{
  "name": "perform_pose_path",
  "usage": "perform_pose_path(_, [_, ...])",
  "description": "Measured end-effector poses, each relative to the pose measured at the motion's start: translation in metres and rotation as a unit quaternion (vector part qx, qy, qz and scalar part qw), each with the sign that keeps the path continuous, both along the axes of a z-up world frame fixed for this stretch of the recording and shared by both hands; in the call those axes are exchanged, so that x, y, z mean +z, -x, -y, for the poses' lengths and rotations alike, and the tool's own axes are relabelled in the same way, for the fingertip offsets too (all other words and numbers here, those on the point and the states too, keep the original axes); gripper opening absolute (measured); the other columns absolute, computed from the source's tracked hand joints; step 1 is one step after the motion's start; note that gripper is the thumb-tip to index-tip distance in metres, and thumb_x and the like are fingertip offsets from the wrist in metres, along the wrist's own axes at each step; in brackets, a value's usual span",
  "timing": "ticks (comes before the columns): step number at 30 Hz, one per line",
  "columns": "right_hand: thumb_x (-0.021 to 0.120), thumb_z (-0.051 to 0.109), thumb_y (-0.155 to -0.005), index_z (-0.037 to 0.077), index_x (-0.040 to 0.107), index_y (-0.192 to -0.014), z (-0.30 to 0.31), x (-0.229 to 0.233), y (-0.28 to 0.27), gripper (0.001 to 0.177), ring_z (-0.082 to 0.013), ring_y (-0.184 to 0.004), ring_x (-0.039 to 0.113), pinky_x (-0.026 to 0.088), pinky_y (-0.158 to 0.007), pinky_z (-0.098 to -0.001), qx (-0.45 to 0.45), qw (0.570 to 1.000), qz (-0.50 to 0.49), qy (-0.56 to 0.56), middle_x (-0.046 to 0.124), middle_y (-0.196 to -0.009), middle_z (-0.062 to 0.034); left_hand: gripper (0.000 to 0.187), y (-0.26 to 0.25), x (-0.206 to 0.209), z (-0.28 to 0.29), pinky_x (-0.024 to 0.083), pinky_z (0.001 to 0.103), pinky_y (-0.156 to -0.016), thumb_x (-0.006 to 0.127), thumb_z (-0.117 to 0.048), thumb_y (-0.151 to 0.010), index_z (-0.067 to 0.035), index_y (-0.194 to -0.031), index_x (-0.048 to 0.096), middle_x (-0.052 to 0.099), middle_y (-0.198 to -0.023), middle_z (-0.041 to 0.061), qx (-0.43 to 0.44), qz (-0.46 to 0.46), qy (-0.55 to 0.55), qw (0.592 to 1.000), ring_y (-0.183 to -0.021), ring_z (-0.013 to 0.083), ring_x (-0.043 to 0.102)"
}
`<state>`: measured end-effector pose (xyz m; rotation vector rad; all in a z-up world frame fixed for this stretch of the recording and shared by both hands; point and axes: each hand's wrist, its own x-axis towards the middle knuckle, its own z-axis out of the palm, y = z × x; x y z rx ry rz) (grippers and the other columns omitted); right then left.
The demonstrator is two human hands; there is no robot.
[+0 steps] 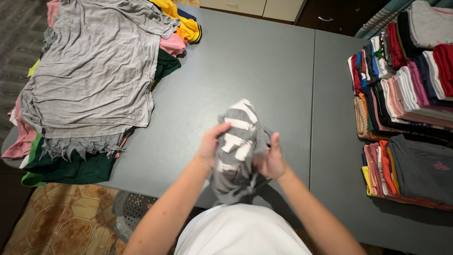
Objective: The person folds shirts by hand on a table and stacks them neatly on a pile of other folded clothes.
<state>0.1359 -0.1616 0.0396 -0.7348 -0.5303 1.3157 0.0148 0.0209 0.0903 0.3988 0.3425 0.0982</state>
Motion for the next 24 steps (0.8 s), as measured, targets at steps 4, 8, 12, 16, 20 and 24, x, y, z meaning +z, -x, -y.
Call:
perform_pose_path(4, [0.076, 0.035, -0.097, -0.008, 0.067, -0.139, 0.04, 0.025, -0.05, 0.061, -0.0288, -0.079, 0.04, 0.034, -0.065, -0.0475, 0.102, 0.911, 0.254, 0.308, 0.058, -0.097, -0.018, 0.042, 0.018, 0.01, -0.053, 0.059, 0.042, -0.094, 0.059, -0.021, -0.099, 0.007, -0.131, 0.06, 0.072, -0.118, 0.021, -0.059, 0.011, -0.06, 0.996, -0.102, 0.0284, 0.073])
perform_pose_path(8, [0.078, 0.025, -0.084, -0.002, 0.067, -0.123, 0.09, 0.05, -0.087, 0.049, -0.0206, -0.092, 0.069, 0.056, -0.082, -0.0364, -0.129, 0.952, 0.207, 0.186, 0.071, -0.11, -0.0132, 0.049, 0.052, 0.038, -0.086, 0.059, 0.042, -0.097, 0.061, -0.027, -0.104, 0.008, -0.138, 0.055, 0.065, -0.129, 0.019, -0.066, -0.004, -0.09, 0.994, -0.11, 0.0286, 0.07])
perform_pose_path(12, [0.078, 0.037, -0.083, 0.003, 0.061, -0.129, 0.089, 0.076, -0.081, 0.059, -0.0241, -0.106, 0.069, 0.056, -0.091, -0.0409, -0.239, 0.97, -0.018, -0.03, 0.068, -0.119, -0.0125, 0.066, 0.062, 0.042, -0.069, 0.053, 0.045, -0.103, 0.062, -0.047, -0.094, 0.0, -0.14, 0.055, 0.063, -0.136, 0.02, 0.107, 0.099, 0.034, 0.989, -0.119, 0.0327, 0.066])
perform_pose_path(16, [0.076, 0.027, -0.088, 0.002, 0.058, -0.131, 0.07, 0.046, -0.082, 0.053, -0.019, -0.09, 0.068, 0.056, -0.079, -0.0362, -0.132, 0.984, 0.045, 0.114, 0.069, -0.101, -0.0092, 0.079, 0.04, -0.036, -0.03, 0.04, 0.047, -0.111, 0.062, -0.058, -0.09, -0.007, -0.149, 0.052, 0.06, -0.144, 0.015, 0.055, -0.006, 0.059, 0.997, -0.128, 0.033, 0.059])
perform_pose_path(20, [0.074, 0.016, -0.089, -0.005, 0.062, -0.132, 0.107, -0.001, -0.098, 0.05, -0.0113, -0.062, 0.06, 0.049, -0.057, -0.0284, 0.146, 0.936, 0.202, 0.25, 0.065, -0.073, -0.0033, 0.09, 0.077, -0.1, -0.032, 0.034, 0.049, -0.115, 0.058, -0.064, -0.088, -0.001, -0.151, 0.047, 0.052, -0.151, 0.019, -0.001, 0.062, 0.018, 0.998, -0.137, 0.0353, 0.05])
perform_pose_path(24, [0.067, 0.02, -0.101, -0.005, 0.056, -0.11, 0.166, -0.005, -0.183, 0.029, -0.0114, -0.049, 0.048, 0.04, -0.044, -0.0305, -0.069, 0.988, 0.108, 0.08, 0.055, -0.06, -0.0006, 0.096, 0.118, -0.065, -0.076, 0.032, 0.05, -0.118, 0.054, -0.068, -0.084, 0.001, -0.15, 0.046, 0.05, -0.156, 0.02, 0.118, 0.226, -0.001, 0.967, -0.143, 0.0361, 0.047])
